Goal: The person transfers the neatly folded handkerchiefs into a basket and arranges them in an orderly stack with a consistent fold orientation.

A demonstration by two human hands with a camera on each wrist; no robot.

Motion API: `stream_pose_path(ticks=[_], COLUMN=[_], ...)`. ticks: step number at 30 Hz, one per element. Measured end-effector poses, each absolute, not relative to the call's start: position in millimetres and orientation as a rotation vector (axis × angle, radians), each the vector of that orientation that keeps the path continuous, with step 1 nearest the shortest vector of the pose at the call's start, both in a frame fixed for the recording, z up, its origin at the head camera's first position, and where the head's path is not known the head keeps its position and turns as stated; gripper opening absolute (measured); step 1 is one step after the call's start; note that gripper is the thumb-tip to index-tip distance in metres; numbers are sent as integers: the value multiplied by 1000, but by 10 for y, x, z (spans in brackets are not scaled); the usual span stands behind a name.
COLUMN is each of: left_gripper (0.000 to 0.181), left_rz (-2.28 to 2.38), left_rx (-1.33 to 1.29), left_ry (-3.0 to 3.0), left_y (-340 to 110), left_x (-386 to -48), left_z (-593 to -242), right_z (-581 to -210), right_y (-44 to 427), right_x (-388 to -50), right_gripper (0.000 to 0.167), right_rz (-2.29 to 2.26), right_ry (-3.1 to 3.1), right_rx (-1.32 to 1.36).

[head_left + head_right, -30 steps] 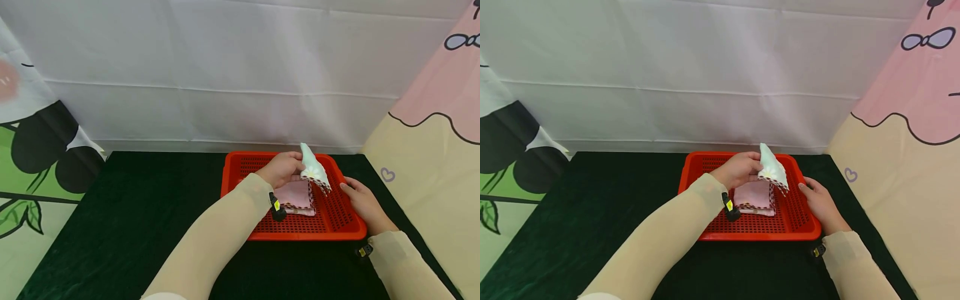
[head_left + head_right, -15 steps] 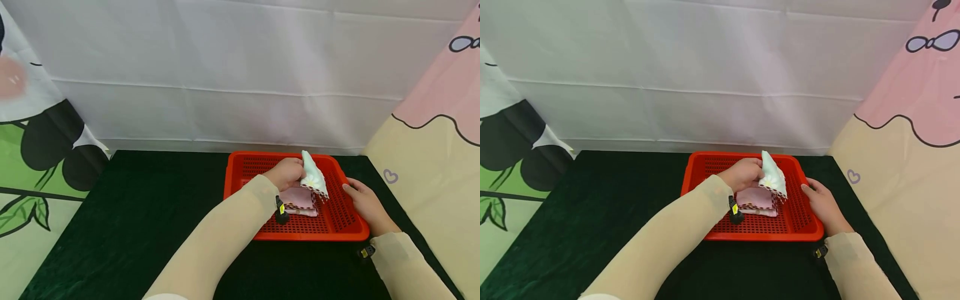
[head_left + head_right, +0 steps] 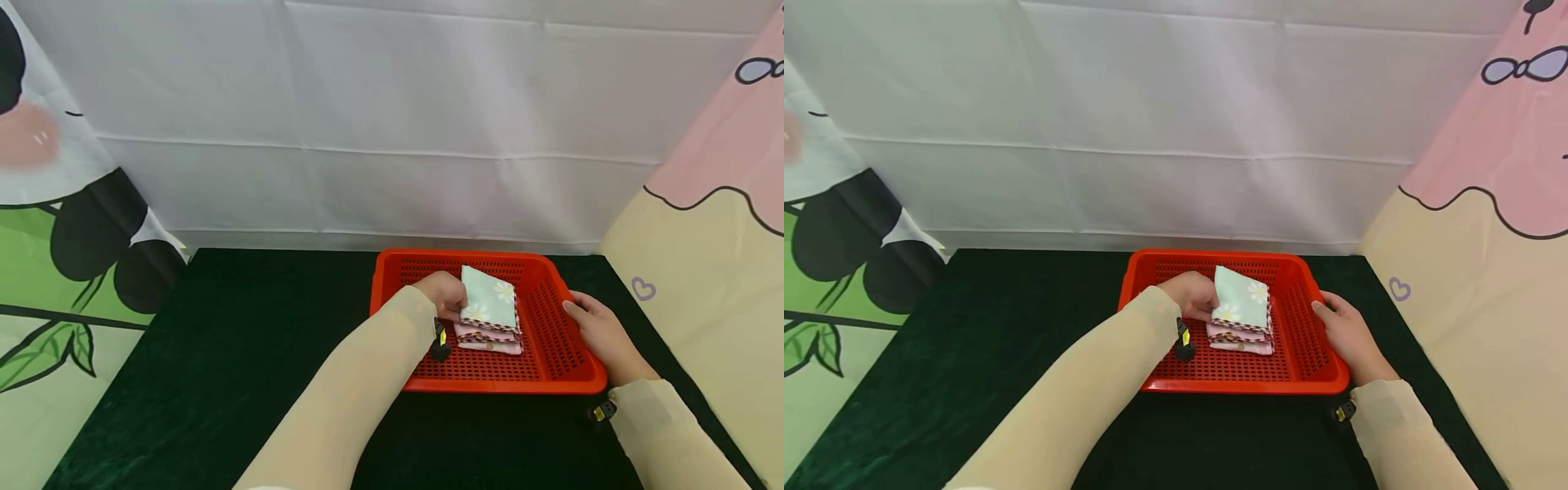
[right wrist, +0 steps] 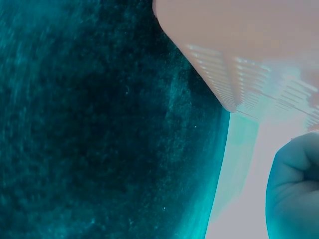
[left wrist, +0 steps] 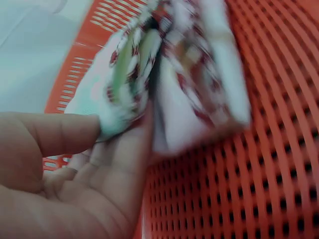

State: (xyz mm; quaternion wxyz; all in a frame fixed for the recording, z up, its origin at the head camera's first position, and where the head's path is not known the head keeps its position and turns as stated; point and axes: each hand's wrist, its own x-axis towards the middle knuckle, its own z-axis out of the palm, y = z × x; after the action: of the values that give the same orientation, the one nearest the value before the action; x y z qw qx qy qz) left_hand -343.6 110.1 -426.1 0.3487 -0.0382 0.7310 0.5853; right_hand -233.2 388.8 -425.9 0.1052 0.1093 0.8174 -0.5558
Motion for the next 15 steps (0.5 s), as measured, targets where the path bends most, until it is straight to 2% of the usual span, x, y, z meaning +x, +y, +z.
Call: stream_pose_path(ticks=[7,15], left_gripper=[28,14], left_rz=[1285,1267], left_rx=[-127,-183], left_ry=[1985,2015], left_y=[1021,949], left_x=[-3393,-3420], left_z=[-4225,-4102], right_z=[-4275,-4300], right_y=[3881,3915], right_x=[-2360,-2372], right_gripper=[66,67], right_rz=[-1652,-1605], right_ry=[2389,2428], right_rx=[307,304])
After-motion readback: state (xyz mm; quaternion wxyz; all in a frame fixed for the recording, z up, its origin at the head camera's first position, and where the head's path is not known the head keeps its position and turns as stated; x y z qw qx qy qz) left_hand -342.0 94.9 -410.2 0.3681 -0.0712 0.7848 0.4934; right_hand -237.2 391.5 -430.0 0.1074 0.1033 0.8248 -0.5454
